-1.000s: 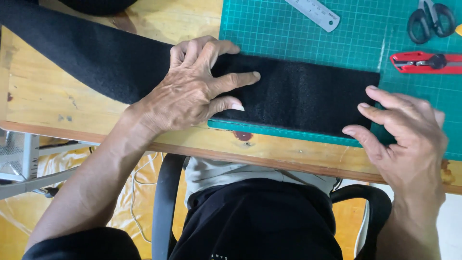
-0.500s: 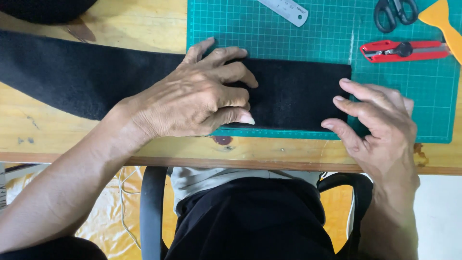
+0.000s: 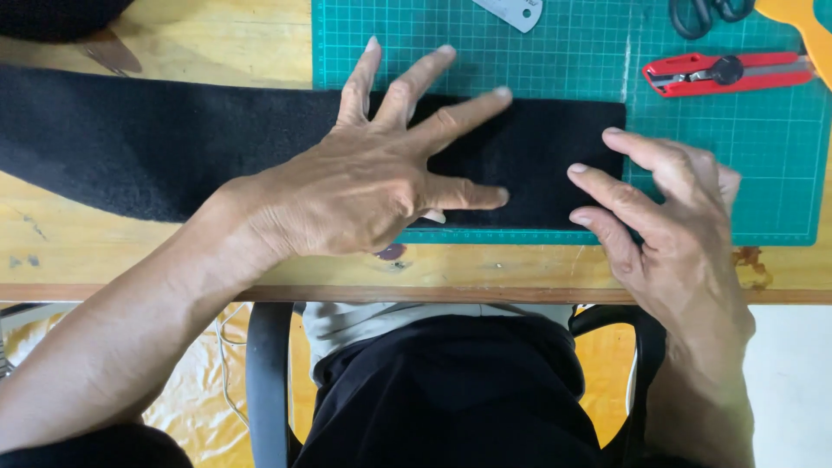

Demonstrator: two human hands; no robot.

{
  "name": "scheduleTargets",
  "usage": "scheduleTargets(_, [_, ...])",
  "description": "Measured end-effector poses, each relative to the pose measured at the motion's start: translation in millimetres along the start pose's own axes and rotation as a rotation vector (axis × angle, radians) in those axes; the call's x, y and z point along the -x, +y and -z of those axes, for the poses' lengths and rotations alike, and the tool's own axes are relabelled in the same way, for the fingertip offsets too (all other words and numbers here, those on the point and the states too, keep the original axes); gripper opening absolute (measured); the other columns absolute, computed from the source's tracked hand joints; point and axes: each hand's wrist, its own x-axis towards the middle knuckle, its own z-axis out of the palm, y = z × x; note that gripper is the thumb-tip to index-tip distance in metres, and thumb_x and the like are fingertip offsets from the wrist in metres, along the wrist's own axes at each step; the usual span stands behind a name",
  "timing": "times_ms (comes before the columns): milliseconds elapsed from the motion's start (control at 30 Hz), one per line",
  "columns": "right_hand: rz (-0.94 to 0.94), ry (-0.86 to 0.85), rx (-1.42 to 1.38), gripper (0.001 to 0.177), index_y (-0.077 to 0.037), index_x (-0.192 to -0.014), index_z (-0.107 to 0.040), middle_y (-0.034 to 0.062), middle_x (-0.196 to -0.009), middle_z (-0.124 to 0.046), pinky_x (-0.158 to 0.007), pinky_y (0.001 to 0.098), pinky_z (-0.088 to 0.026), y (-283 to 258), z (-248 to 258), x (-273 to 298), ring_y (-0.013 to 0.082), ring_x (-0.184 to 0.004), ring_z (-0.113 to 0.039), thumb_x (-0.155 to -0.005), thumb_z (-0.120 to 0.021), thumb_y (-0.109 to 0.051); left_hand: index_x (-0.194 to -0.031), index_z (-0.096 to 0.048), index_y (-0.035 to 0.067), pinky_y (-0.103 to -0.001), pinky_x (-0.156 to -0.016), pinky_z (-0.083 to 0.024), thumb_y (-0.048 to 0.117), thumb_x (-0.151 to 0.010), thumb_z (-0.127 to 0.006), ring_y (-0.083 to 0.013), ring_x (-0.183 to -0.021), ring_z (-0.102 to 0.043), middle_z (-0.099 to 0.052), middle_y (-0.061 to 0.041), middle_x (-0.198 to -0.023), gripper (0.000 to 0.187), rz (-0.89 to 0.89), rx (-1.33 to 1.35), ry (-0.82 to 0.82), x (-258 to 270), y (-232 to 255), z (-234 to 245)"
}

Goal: The person uses a yellow plastic scraper to smooth and press the edges of a folded black fabric piece on a green cutting mat. They then unfold the fabric to reveal a long strip and continue to smooth it flat with their hands.

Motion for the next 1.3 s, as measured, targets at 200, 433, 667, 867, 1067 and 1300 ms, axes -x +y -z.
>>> scheduleTargets(200, [-0.008,-0.024,-0.060,0.041,-0.022,-0.139,-0.072,0.0135,-0.152,-0.059,-0.102,0.0504,-0.035,8.9,-0.8,3.4,0.0373,-0.129,-0.054,-0.099,-0.080,-0.027,-0.136,-0.065,0.027,-0.086,-0.104,0.004,0.018,-0.071,-0.071,-0.0498,-0.150,-0.005,-0.043,-0.003,-0.159,0.066,-0.148,-0.006,0.010,-5.7,0.3,-0.9])
scheduleTargets(433, [-0.026,-0.082,-0.271,0.035,-0.017,-0.129,-0.075,0.0113,-0.151,-0.061,-0.109,0.0477,-0.034,22.1,11.0,-1.1,0.0316,-0.134,-0.055,-0.100,-0.076,0.002,-0.107,-0.066,0.014,-0.076,-0.113,-0.021,0.018,-0.103,-0.070,-0.0405,-0.132,-0.054,-0.066,-0.012,-0.129,0.007,-0.236,-0.055,0.252,-13.7,4.4,-13.8])
scheduleTargets(667, [-0.025,-0.068,-0.289,0.033,-0.016,-0.129,-0.074,0.0130,-0.151,-0.062,-0.103,0.0454,-0.036,22.8,11.5,-2.5,0.0319,-0.129,-0.057,-0.098,-0.078,-0.005,-0.145,-0.065,0.028,-0.066,-0.112,-0.033,0.028,-0.087,-0.074,-0.0318,-0.110,-0.049,-0.049,-0.008,-0.114,0.058,-0.181,-0.188,0.224,-26.8,12.9,-16.7])
scheduleTargets(867, [0.002,-0.058,-0.219,0.031,-0.018,-0.126,-0.076,0.0105,-0.150,-0.063,-0.104,0.0461,-0.038,23.4,7.1,-2.9,0.0325,-0.129,-0.059,-0.097,-0.081,-0.009,-0.145,-0.060,0.024,-0.069,-0.120,-0.017,0.042,-0.110,-0.042,-0.0430,-0.150,-0.030,-0.029,-0.008,-0.167,0.044,-0.190,0.020,0.103,-29.8,5.3,-21.4])
scheduleTargets(1067, [0.042,-0.008,-0.165,0.027,-0.013,-0.121,-0.079,0.0122,-0.147,-0.065,-0.100,0.0483,-0.038,23.4,4.3,-4.8,0.0346,-0.124,-0.060,-0.095,-0.085,-0.014,-0.161,-0.033,0.035,-0.067,-0.122,-0.015,0.040,-0.109,-0.053,-0.0372,-0.154,-0.030,-0.040,-0.004,-0.166,0.055,-0.152,-0.112,0.101,-30.3,11.2,-26.4])
scheduleTargets(1300, [0.027,0.040,-0.196,0.025,-0.015,-0.119,-0.080,0.0102,-0.143,-0.067,-0.099,0.0451,-0.038,22.5,1.9,-4.9,0.0323,-0.123,-0.060,-0.095,-0.084,-0.016,-0.136,-0.064,0.021,-0.078,-0.115,-0.014,0.048,-0.107,-0.033,-0.0394,-0.147,-0.023,-0.038,-0.008,-0.157,0.051,-0.134,0.046,0.117,-49.2,24.6,-20.0])
